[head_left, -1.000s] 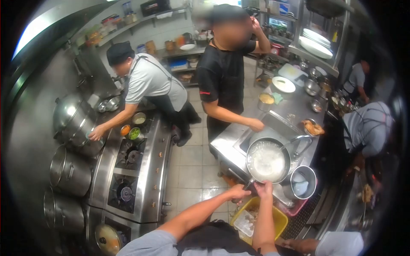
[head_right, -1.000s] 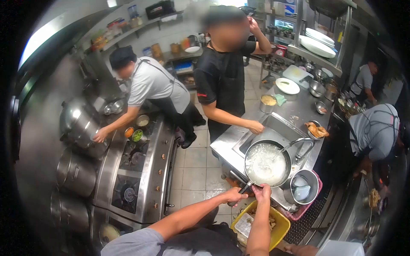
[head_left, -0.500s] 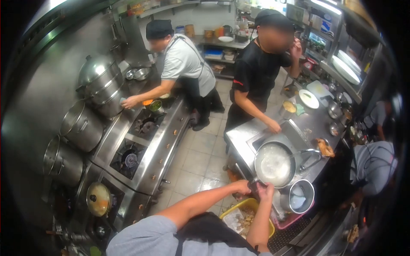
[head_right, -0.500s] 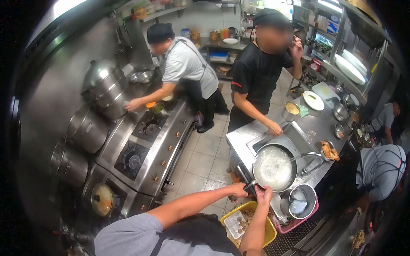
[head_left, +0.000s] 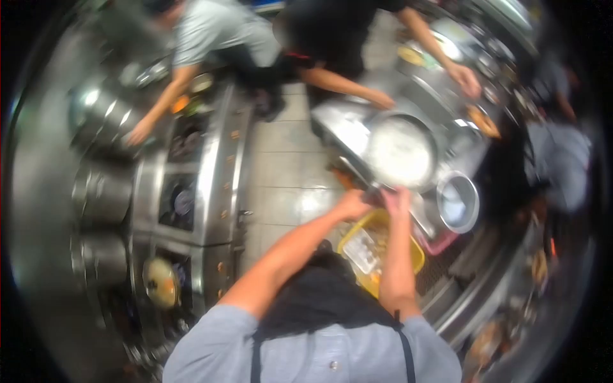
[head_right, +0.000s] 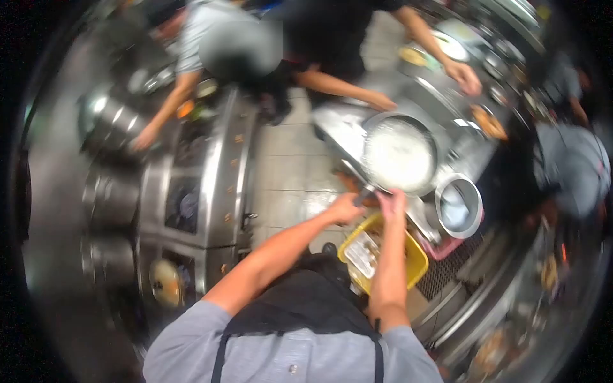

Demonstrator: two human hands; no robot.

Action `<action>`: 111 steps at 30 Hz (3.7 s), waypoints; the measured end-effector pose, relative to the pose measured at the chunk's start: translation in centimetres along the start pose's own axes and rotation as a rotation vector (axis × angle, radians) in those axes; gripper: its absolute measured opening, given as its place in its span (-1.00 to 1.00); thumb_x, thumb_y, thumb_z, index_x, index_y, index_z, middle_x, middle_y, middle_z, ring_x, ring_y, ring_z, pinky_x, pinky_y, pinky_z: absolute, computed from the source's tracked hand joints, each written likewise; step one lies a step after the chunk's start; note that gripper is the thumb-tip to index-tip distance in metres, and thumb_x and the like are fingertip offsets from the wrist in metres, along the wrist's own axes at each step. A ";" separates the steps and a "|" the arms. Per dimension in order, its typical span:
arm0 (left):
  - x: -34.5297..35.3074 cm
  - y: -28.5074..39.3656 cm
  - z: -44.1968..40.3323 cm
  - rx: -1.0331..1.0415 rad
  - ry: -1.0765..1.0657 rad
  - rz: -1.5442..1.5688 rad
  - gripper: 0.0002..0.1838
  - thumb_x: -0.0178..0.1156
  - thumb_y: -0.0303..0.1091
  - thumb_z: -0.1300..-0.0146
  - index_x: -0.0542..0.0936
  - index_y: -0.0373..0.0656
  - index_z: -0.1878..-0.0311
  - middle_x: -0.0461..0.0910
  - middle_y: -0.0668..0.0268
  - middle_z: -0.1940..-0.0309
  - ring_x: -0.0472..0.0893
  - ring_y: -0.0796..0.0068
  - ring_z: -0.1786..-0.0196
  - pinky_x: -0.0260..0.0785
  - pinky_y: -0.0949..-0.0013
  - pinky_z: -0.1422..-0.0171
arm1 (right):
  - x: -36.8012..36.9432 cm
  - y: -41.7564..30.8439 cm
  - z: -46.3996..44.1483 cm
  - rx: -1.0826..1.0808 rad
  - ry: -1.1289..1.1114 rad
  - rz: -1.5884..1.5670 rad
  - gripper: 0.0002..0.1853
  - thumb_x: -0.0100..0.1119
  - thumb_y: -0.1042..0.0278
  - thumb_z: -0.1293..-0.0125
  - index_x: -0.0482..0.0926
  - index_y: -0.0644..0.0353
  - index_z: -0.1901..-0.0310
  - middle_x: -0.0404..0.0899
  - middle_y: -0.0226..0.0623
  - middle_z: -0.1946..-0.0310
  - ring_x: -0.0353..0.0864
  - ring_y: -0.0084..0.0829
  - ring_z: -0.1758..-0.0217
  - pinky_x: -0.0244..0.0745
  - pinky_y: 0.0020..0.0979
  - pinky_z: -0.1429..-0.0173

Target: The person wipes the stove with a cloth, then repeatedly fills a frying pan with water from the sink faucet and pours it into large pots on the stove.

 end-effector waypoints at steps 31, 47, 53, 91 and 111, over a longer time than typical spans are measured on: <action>-0.8 -6.9 14.4 -0.167 0.118 0.419 -0.67 0.28 -0.29 -0.11 0.53 -0.30 0.12 0.58 0.19 0.52 0.54 0.43 0.65 0.43 0.31 0.56 | 5.5 6.0 11.1 0.149 -0.110 0.389 -0.59 0.06 0.50 -0.14 0.45 0.38 -0.07 0.50 -0.12 -0.03 0.48 -0.14 -0.11 0.38 0.17 -0.22; -13.2 -9.1 40.5 -0.188 0.601 0.441 -0.74 0.19 -0.32 -0.07 0.39 -0.28 0.29 0.54 0.21 0.68 0.60 0.30 0.60 0.42 0.18 0.41 | 22.9 24.5 28.1 0.445 -0.482 0.656 -0.59 0.03 0.47 -0.05 0.42 0.46 0.03 0.53 -0.01 0.05 0.56 -0.09 -0.01 0.50 0.03 -0.14; -18.7 -11.6 51.2 0.018 0.843 0.511 -0.69 0.19 -0.38 -0.05 0.32 -0.35 0.24 0.54 0.10 0.57 0.61 0.17 0.48 0.41 0.17 0.33 | 29.7 33.8 35.6 0.587 -0.758 0.735 -0.69 -0.02 0.44 -0.10 0.48 0.38 0.11 0.61 -0.09 0.17 0.64 -0.19 0.14 0.58 -0.09 -0.05; -55.5 -28.2 85.2 0.277 1.570 0.968 -0.88 0.18 -0.52 -0.02 0.41 -0.26 0.47 0.42 0.25 0.58 0.48 0.46 0.61 0.15 0.39 0.68 | 68.6 81.3 73.6 0.879 -1.695 0.941 -0.65 -0.06 0.41 -0.22 0.37 0.40 -0.01 0.53 0.02 0.10 0.57 -0.05 0.03 0.61 0.00 -0.04; -60.9 -32.6 82.3 0.655 1.603 1.336 -0.60 -0.12 0.04 -0.47 0.39 -0.13 0.05 0.40 0.39 0.51 0.46 0.42 0.58 0.22 0.29 0.62 | 77.6 83.5 83.1 -0.391 -2.206 1.342 -0.53 0.18 0.19 -0.07 0.50 0.54 0.17 0.62 0.03 0.42 0.67 -0.18 0.50 0.65 -0.31 0.37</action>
Point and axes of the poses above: each hand's wrist, its own z-axis away from the middle knuckle, its own x-axis out of the palm, y = z × x, the point moved 8 cm from there along -z, towards the middle knuckle
